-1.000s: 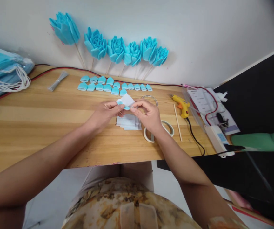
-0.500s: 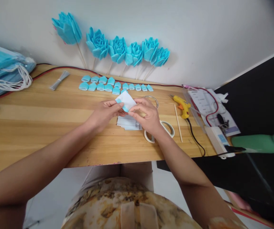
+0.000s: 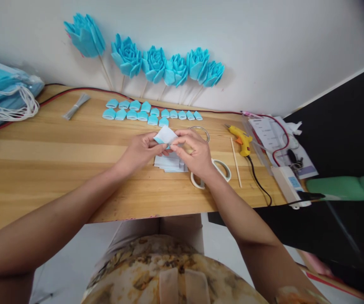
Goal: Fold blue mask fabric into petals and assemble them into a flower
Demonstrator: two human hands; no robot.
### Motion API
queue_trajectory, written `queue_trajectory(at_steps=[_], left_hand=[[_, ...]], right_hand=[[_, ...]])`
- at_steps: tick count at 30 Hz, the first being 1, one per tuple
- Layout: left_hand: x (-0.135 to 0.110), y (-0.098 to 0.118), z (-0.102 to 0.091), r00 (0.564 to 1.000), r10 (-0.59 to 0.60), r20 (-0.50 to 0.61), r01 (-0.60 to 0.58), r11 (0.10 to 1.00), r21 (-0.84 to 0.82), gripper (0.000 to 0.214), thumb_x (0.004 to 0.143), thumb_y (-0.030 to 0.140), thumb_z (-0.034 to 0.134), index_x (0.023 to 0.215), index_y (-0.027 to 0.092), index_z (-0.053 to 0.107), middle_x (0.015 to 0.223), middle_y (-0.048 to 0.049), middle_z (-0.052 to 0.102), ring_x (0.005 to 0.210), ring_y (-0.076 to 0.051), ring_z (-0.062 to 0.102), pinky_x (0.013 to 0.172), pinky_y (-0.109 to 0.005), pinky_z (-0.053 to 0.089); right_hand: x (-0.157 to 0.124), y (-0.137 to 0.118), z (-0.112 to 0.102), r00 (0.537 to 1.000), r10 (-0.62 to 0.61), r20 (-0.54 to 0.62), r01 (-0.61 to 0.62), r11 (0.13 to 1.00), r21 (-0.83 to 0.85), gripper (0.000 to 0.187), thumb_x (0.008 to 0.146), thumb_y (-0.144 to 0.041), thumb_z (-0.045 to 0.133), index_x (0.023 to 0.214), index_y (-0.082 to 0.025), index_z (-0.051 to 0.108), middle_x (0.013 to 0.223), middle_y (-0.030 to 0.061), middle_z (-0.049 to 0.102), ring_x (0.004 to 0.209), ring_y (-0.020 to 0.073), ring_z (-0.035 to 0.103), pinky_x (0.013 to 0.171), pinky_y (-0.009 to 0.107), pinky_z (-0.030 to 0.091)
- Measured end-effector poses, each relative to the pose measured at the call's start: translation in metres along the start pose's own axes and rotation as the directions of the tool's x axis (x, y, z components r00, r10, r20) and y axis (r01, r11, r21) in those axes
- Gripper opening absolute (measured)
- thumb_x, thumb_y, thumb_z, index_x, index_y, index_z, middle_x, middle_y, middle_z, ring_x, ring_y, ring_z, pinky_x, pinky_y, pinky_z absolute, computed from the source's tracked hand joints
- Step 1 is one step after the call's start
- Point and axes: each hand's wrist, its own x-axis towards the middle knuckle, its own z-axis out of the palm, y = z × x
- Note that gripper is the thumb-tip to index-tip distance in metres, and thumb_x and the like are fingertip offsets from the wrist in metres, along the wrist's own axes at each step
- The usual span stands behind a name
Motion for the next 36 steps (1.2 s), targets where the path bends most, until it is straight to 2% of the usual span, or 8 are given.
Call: queue_trajectory(at_steps=[4,10,23,25,28,30,33,36], left_hand=[[0.0,-0.001,0.001,1.0,0.006,0.022,-0.007,0.999,0.031,0.035,0.072,0.045,0.082,0.091,0.017,0.071,0.078,-0.0042,0.075,0.077,-0.021,0.072,0.072,-0.031,0.054],[-0.001,0.002,0.001,0.998,-0.003,0.065,-0.002,0.997,0.074,0.033,0.077,0.042,0.076,0.094,0.015,0.07,0.083,-0.0061,0.077,0.08,-0.02,0.072,0.075,-0.031,0.055],[-0.002,0.006,0.001,0.993,-0.005,0.122,-0.004,0.997,0.074,0.015,0.08,0.021,0.065,0.093,0.014,0.064,0.082,-0.0045,0.076,0.07,-0.015,0.07,0.07,-0.029,0.057],[-0.001,0.006,0.001,0.994,0.001,0.111,-0.009,0.997,0.078,0.016,0.079,0.021,0.066,0.094,0.015,0.062,0.08,-0.0039,0.076,0.067,-0.015,0.069,0.068,-0.028,0.056],[-0.001,0.005,0.001,0.997,0.055,0.056,-0.06,0.993,0.1,0.024,0.079,0.02,0.066,0.102,0.015,0.062,0.074,-0.0014,0.073,0.065,-0.015,0.069,0.065,-0.027,0.054],[-0.001,0.004,0.001,0.993,0.12,-0.011,-0.117,0.985,0.129,0.031,0.079,0.02,0.065,0.109,0.016,0.061,0.07,0.001,0.071,0.065,-0.015,0.068,0.066,-0.027,0.053],[-0.003,0.006,0.001,0.976,0.197,-0.09,-0.181,0.971,0.157,0.038,0.082,0.025,0.066,0.118,0.017,0.06,0.068,0.0026,0.068,0.066,-0.014,0.067,0.071,-0.028,0.052],[-0.003,0.007,0.001,0.975,0.194,-0.104,-0.178,0.973,0.145,0.038,0.085,0.038,0.065,0.117,0.017,0.063,0.074,-0.0008,0.07,0.07,-0.015,0.065,0.071,-0.029,0.051]], right_hand=[[0.001,-0.003,0.0,0.998,0.055,0.008,-0.055,0.998,0.031,0.006,0.088,-0.027,0.065,0.083,-0.025,0.068,0.098,0.0028,0.073,0.097,0.0196,0.068,0.089,0.037,0.052],[0.0,-0.007,-0.001,0.993,0.119,-0.006,-0.118,0.988,0.096,0.008,0.088,-0.027,0.065,0.083,-0.021,0.066,0.085,0.0013,0.073,0.079,0.0149,0.066,0.077,0.03,0.05],[0.001,-0.009,-0.001,0.982,0.187,-0.01,-0.185,0.974,0.129,0.008,0.084,-0.029,0.067,0.08,-0.021,0.065,0.083,0.0003,0.072,0.077,0.0147,0.065,0.076,0.031,0.051],[0.001,-0.007,-0.001,0.973,0.231,0.017,-0.23,0.951,0.206,0.01,0.083,-0.029,0.068,0.091,-0.021,0.067,0.085,0.0001,0.071,0.078,0.0141,0.064,0.076,0.03,0.051],[0.0,-0.002,0.001,0.95,0.286,0.127,-0.313,0.875,0.368,0.04,0.083,-0.03,0.069,0.122,-0.024,0.063,0.086,-0.0015,0.069,0.074,0.0129,0.062,0.07,0.029,0.051],[0.0,0.002,0.002,0.933,0.3,0.2,-0.359,0.82,0.445,0.053,0.082,-0.033,0.07,0.133,-0.026,0.056,0.085,-0.0022,0.067,0.071,0.0129,0.06,0.065,0.028,0.051],[0.0,0.005,0.003,0.913,0.324,0.247,-0.407,0.754,0.515,0.056,0.08,-0.036,0.073,0.133,-0.028,0.056,0.088,-0.0012,0.068,0.072,0.0139,0.061,0.063,0.028,0.051],[0.001,0.006,0.003,0.91,0.352,0.219,-0.412,0.718,0.561,0.055,0.08,-0.039,0.074,0.131,-0.028,0.056,0.091,-0.0001,0.069,0.074,0.0145,0.062,0.064,0.029,0.053]])
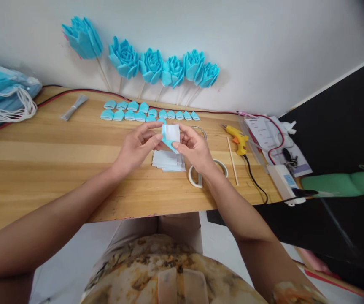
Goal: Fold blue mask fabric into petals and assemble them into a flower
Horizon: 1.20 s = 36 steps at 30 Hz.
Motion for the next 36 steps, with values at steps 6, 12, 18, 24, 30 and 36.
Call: queue_trajectory(at_steps=[6,12,18,24,30,36], left_hand=[[-0.002,-0.001,0.0,0.987,-0.079,0.139,0.062,0.99,0.123,0.037,0.082,0.053,0.065,0.077,0.017,0.071,0.073,-0.0022,0.068,0.068,-0.014,0.056,0.063,-0.026,0.044],[-0.002,0.003,-0.001,0.991,-0.103,0.081,0.088,0.981,0.175,0.03,0.082,0.045,0.066,0.069,0.018,0.07,0.064,-0.0003,0.063,0.063,-0.013,0.052,0.059,-0.026,0.04],[-0.001,0.004,0.001,0.992,-0.112,0.053,0.107,0.991,0.084,0.029,0.079,0.045,0.068,0.066,0.018,0.067,0.066,-0.0006,0.065,0.063,-0.013,0.053,0.062,-0.025,0.044],[-0.001,0.001,0.001,0.992,-0.101,0.074,0.097,0.994,0.053,0.034,0.077,0.048,0.069,0.062,0.019,0.06,0.06,0.0009,0.058,0.06,-0.013,0.051,0.06,-0.025,0.042],[-0.008,0.004,0.006,0.98,-0.083,0.18,0.046,0.979,0.199,0.029,0.081,0.041,0.063,0.064,0.018,0.06,0.058,0.0027,0.054,0.054,-0.01,0.045,0.053,-0.024,0.034],[-0.008,0.001,0.008,0.979,-0.09,0.184,0.051,0.978,0.203,0.026,0.081,0.039,0.062,0.066,0.017,0.062,0.059,0.0024,0.056,0.055,-0.01,0.046,0.054,-0.023,0.035]], right_hand=[[0.002,0.002,0.001,0.999,-0.012,-0.036,0.012,1.0,0.008,0.054,0.078,-0.045,0.077,0.125,-0.026,0.057,0.087,-0.0008,0.068,0.071,0.013,0.061,0.065,0.029,0.053],[0.002,0.004,0.002,1.0,0.004,-0.013,-0.004,1.0,0.015,0.057,0.077,-0.045,0.077,0.126,-0.025,0.056,0.091,0.0007,0.07,0.076,0.014,0.063,0.067,0.029,0.055],[0.001,0.008,0.002,1.0,-0.006,0.026,0.006,1.0,0.026,0.059,0.079,-0.044,0.075,0.131,-0.027,0.054,0.092,0.0002,0.07,0.077,0.0145,0.065,0.069,0.029,0.056],[0.0,-0.001,0.004,0.994,0.085,0.066,-0.088,0.996,0.03,0.065,0.076,-0.053,0.075,0.133,-0.028,0.055,0.107,0.0039,0.071,0.088,0.0177,0.067,0.074,0.033,0.059],[-0.002,-0.011,0.002,0.996,0.084,0.02,-0.081,0.991,-0.107,0.045,0.079,-0.055,0.071,0.109,-0.021,0.069,0.094,0.0018,0.069,0.081,0.0135,0.062,0.07,0.026,0.051],[-0.001,-0.005,0.007,0.998,0.043,-0.035,-0.047,0.993,-0.112,0.033,0.075,-0.049,0.077,0.085,-0.018,0.069,0.072,-0.0029,0.063,0.06,0.008,0.049,0.055,0.022,0.04]])
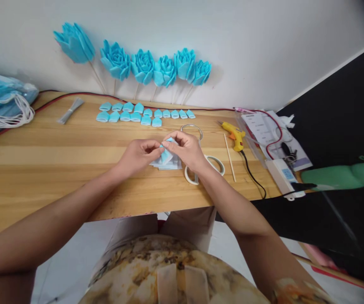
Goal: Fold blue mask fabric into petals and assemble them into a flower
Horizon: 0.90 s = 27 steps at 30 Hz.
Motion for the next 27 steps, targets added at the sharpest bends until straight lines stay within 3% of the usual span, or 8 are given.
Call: queue_trajectory(at_steps=[7,11,14,17,20,27], left_hand=[[0.001,0.004,-0.004,0.999,-0.048,-0.001,0.047,0.997,-0.063,0.038,0.083,0.048,0.064,0.061,0.018,0.061,0.059,0.0005,0.06,0.058,-0.012,0.054,0.058,-0.024,0.043],[0.002,0.005,-0.007,0.994,-0.1,-0.047,0.095,0.989,-0.109,0.036,0.08,0.045,0.066,0.057,0.018,0.061,0.056,-0.0001,0.06,0.054,-0.012,0.052,0.057,-0.025,0.043],[0.004,0.001,-0.009,0.988,-0.126,-0.088,0.105,0.971,-0.215,0.032,0.077,0.041,0.069,0.057,0.018,0.063,0.055,-0.0003,0.061,0.053,-0.012,0.053,0.056,-0.026,0.044],[0.006,-0.003,-0.009,0.984,-0.155,-0.086,0.111,0.919,-0.379,0.027,0.074,0.038,0.071,0.059,0.018,0.065,0.055,-0.0005,0.061,0.054,-0.012,0.054,0.054,-0.025,0.044],[0.007,-0.003,-0.009,0.981,-0.178,-0.077,0.12,0.869,-0.479,0.024,0.073,0.035,0.073,0.058,0.018,0.065,0.055,-0.0006,0.061,0.053,-0.012,0.054,0.052,-0.025,0.043],[0.007,-0.003,-0.01,0.984,-0.164,-0.066,0.113,0.87,-0.481,0.025,0.076,0.038,0.073,0.061,0.018,0.066,0.059,-0.0012,0.062,0.055,-0.012,0.055,0.054,-0.026,0.044]], right_hand=[[0.002,0.005,0.001,0.996,-0.061,-0.064,0.059,0.997,-0.043,0.031,0.076,-0.048,0.076,0.085,-0.02,0.067,0.071,-0.0033,0.063,0.061,0.0092,0.052,0.057,0.023,0.042],[0.004,-0.003,0.002,0.987,-0.134,-0.091,0.12,0.982,-0.145,0.019,0.08,-0.038,0.073,0.084,-0.021,0.068,0.072,-0.0025,0.065,0.063,0.0108,0.056,0.06,0.025,0.045],[0.007,-0.016,-0.002,0.95,-0.313,-0.006,0.289,0.886,-0.362,0.006,0.086,-0.028,0.068,0.084,-0.023,0.071,0.082,-0.0002,0.071,0.076,0.0149,0.063,0.073,0.031,0.05],[0.012,-0.026,-0.009,0.853,-0.495,0.167,0.506,0.701,-0.502,0.014,0.092,-0.023,0.06,0.09,-0.026,0.074,0.093,0.0018,0.075,0.09,0.019,0.067,0.084,0.037,0.051],[0.015,-0.026,-0.013,0.794,-0.55,0.259,0.589,0.592,-0.551,0.022,0.095,-0.021,0.055,0.098,-0.029,0.075,0.105,0.0025,0.075,0.099,0.0203,0.067,0.088,0.04,0.051],[0.011,-0.012,-0.011,0.814,-0.54,0.213,0.551,0.602,-0.578,0.026,0.095,-0.019,0.053,0.101,-0.031,0.076,0.108,0.0032,0.075,0.102,0.0204,0.066,0.091,0.041,0.052]])
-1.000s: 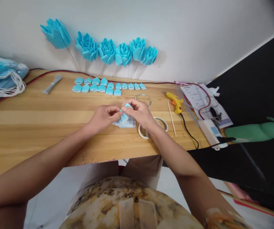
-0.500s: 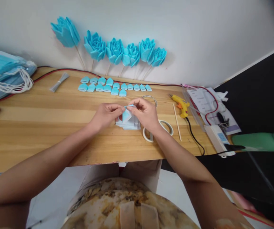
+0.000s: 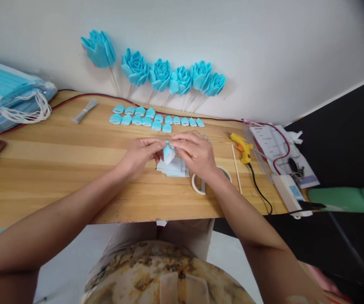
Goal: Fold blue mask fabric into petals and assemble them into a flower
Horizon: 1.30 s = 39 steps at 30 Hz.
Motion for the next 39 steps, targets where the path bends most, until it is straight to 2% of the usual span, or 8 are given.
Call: queue_trajectory(at_steps=[9,12,15,19,23,30,34,39], left_hand=[[0.001,0.002,0.0,0.999,0.047,0.005,-0.047,0.983,0.176,0.034,0.079,0.045,0.072,0.059,0.019,0.064,0.056,0.0005,0.06,0.053,-0.011,0.051,0.055,-0.026,0.044],[0.0,0.003,0.0,0.997,0.069,-0.026,-0.06,0.967,0.246,0.033,0.081,0.041,0.069,0.057,0.019,0.063,0.055,0.0007,0.059,0.053,-0.011,0.051,0.056,-0.025,0.044],[-0.001,0.003,0.001,0.996,0.083,-0.035,-0.067,0.945,0.32,0.03,0.082,0.04,0.068,0.06,0.019,0.064,0.056,0.001,0.06,0.054,-0.012,0.052,0.057,-0.025,0.045],[-0.004,0.005,0.004,0.993,0.113,-0.039,-0.089,0.918,0.386,0.026,0.082,0.039,0.068,0.065,0.019,0.068,0.058,0.0012,0.062,0.057,-0.013,0.055,0.058,-0.025,0.046],[-0.005,0.005,0.006,0.986,0.162,-0.044,-0.129,0.9,0.417,0.026,0.082,0.038,0.067,0.065,0.018,0.067,0.058,0.0014,0.061,0.057,-0.012,0.054,0.056,-0.023,0.044],[-0.003,0.002,0.005,0.98,0.192,-0.049,-0.154,0.893,0.422,0.026,0.081,0.039,0.068,0.068,0.017,0.069,0.058,0.0018,0.061,0.056,-0.011,0.054,0.054,-0.022,0.044],[-0.004,-0.001,0.005,0.966,0.252,-0.057,-0.201,0.872,0.447,0.026,0.081,0.037,0.068,0.064,0.018,0.068,0.056,0.0023,0.06,0.054,-0.011,0.053,0.052,-0.022,0.041],[-0.003,-0.001,0.005,0.971,0.235,-0.049,-0.195,0.89,0.412,0.025,0.082,0.035,0.068,0.063,0.019,0.067,0.057,0.002,0.061,0.056,-0.011,0.054,0.054,-0.023,0.043]], right_hand=[[-0.005,0.002,0.001,1.0,0.02,0.015,-0.022,0.996,0.088,0.026,0.093,-0.017,0.054,0.096,-0.031,0.076,0.109,0.0013,0.076,0.102,0.0205,0.068,0.092,0.043,0.053],[-0.006,-0.002,-0.005,0.984,0.176,0.041,-0.181,0.958,0.221,0.028,0.096,-0.022,0.05,0.11,-0.03,0.073,0.116,0.0018,0.074,0.109,0.0196,0.068,0.097,0.042,0.052],[-0.007,-0.006,-0.008,0.917,0.382,0.117,-0.396,0.834,0.384,0.03,0.1,-0.038,0.05,0.123,-0.029,0.067,0.115,0.003,0.074,0.108,0.0196,0.068,0.093,0.039,0.055],[-0.009,-0.009,-0.003,0.855,0.472,0.215,-0.515,0.725,0.457,0.034,0.094,-0.048,0.058,0.119,-0.026,0.068,0.099,0.002,0.073,0.089,0.0169,0.068,0.078,0.033,0.057],[-0.011,-0.007,0.006,0.818,0.502,0.28,-0.567,0.629,0.532,0.033,0.088,-0.037,0.066,0.118,-0.023,0.067,0.093,0.0012,0.071,0.077,0.0138,0.065,0.072,0.03,0.057],[-0.009,-0.009,0.004,0.765,0.521,0.378,-0.622,0.446,0.643,0.035,0.083,-0.029,0.067,0.117,-0.022,0.066,0.109,0.0034,0.073,0.087,0.0153,0.067,0.08,0.032,0.058],[-0.008,-0.013,0.002,0.755,0.529,0.387,-0.634,0.44,0.636,0.037,0.083,-0.037,0.07,0.117,-0.023,0.066,0.11,0.0035,0.071,0.088,0.016,0.066,0.079,0.033,0.059],[-0.011,-0.009,0.007,0.75,0.556,0.357,-0.633,0.449,0.631,0.042,0.08,-0.035,0.074,0.119,-0.025,0.065,0.087,-0.0015,0.067,0.069,0.0119,0.06,0.066,0.028,0.054]])
